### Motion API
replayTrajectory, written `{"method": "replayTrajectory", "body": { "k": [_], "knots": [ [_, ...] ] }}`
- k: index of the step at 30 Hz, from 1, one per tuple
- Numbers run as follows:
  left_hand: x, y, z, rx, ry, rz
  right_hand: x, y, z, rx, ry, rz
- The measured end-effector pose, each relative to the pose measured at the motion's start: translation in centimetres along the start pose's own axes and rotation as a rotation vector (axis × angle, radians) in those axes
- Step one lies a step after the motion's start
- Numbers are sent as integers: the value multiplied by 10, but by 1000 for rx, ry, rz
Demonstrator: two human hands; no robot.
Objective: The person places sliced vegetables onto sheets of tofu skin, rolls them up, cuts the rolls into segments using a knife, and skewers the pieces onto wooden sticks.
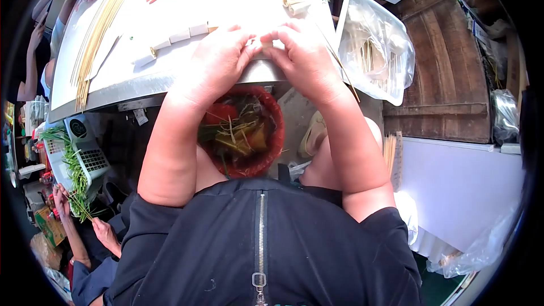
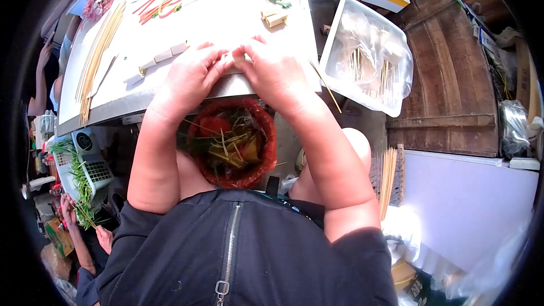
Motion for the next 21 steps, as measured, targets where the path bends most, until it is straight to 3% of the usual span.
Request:
{"method": "replayTrajectory", "body": {
  "k": [2, 9, 14, 19, 21],
  "knots": [
    [3, 1, -1, 91, -9, -3, 4, -4, -3, -24, -98, 56],
    [-4, -5, -8, 42, 38, -21, -7, -4, -8, 177, 36, 245],
    [-5, -1, -5, 179, 42, 68, -10, -6, -18, 49, 142, 466],
    [-7, 12, -2, 316, 73, 193, 6, -13, -44, -167, -13, 717],
    [-10, 12, -2, 340, 92, 174, 9, -11, -47, -85, 59, 686]
  ]
}}
Point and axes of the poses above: each hand's wrist, its own z-axis away from the middle knuckle, its own y-axis out of the back of the hand, x = y × z, the point moved 3 cm from there along -z, towards the middle knuckle, and after that the axes turned 9 degrees about -x, right-handed, at the moved point
